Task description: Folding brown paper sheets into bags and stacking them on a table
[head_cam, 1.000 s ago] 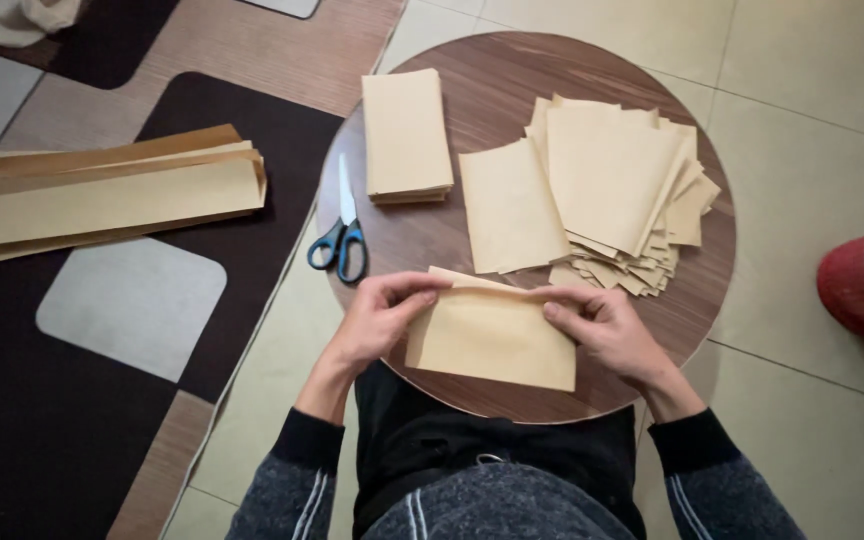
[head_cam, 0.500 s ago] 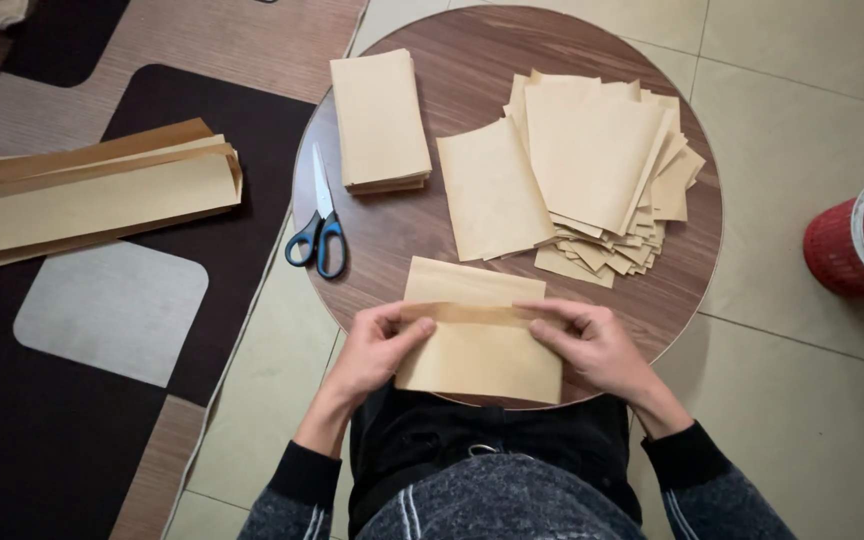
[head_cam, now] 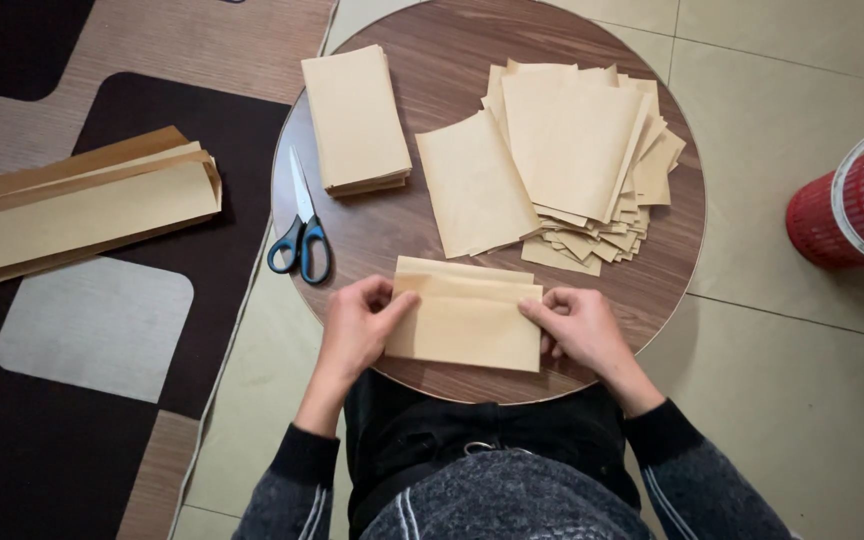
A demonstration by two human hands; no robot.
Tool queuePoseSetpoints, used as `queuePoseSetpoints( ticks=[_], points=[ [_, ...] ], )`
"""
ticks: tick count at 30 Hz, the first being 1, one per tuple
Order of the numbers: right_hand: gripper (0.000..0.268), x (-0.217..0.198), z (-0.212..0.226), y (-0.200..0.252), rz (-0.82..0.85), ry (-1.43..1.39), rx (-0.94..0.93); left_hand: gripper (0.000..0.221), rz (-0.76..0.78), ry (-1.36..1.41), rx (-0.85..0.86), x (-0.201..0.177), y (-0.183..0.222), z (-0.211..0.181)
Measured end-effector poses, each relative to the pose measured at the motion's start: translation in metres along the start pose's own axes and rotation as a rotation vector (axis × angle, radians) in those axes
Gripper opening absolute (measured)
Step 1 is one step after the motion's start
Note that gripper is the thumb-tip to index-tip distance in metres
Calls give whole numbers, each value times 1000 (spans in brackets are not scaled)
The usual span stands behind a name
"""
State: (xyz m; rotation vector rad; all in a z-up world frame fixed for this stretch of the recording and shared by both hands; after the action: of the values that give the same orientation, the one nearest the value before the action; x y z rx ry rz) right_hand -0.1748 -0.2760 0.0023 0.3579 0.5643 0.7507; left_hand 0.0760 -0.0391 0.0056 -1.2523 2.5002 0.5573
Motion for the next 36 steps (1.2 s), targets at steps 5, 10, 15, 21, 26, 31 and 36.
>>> queuePoseSetpoints(
  ticks=[5, 10, 15, 21, 26, 31, 36],
  points=[
    [30, 3, 9, -12, 24, 125, -20, 22, -26, -216, 82, 1, -17, -7],
    [31, -1, 33, -9, -39, 227, 18, 34, -42, -324, 117, -3, -17, -28],
    [33, 0, 20, -18, -38, 225, 54, 33, -51, -350, 119, -1, -22, -22],
    [40, 2, 16, -23, -25, 374, 58, 34, -50, -405, 143, 2, -24, -22],
    [49, -5, 43, -8, -97, 651, 43, 39, -55, -454, 133, 0, -22, -28],
    [53, -8, 36, -18, -151, 650, -20, 40, -27, -480, 128, -1, -24, -28],
    [46, -17, 20, -14, -185, 240, 22, 26, -149, -435, 282, 11, -18, -70]
  ],
)
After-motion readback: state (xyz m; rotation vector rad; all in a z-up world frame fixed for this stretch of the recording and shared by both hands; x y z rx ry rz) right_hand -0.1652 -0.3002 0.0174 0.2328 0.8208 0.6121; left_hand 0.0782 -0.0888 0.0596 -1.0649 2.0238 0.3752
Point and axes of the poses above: each hand's wrist, its own y-axis away from the middle knuckle, its own x-axis out of the palm, z = x × y, the point moved 10 cm from there along -y, towards the middle knuckle, and after that the axes turned 6 degrees about -z, right-handed, at the moved point
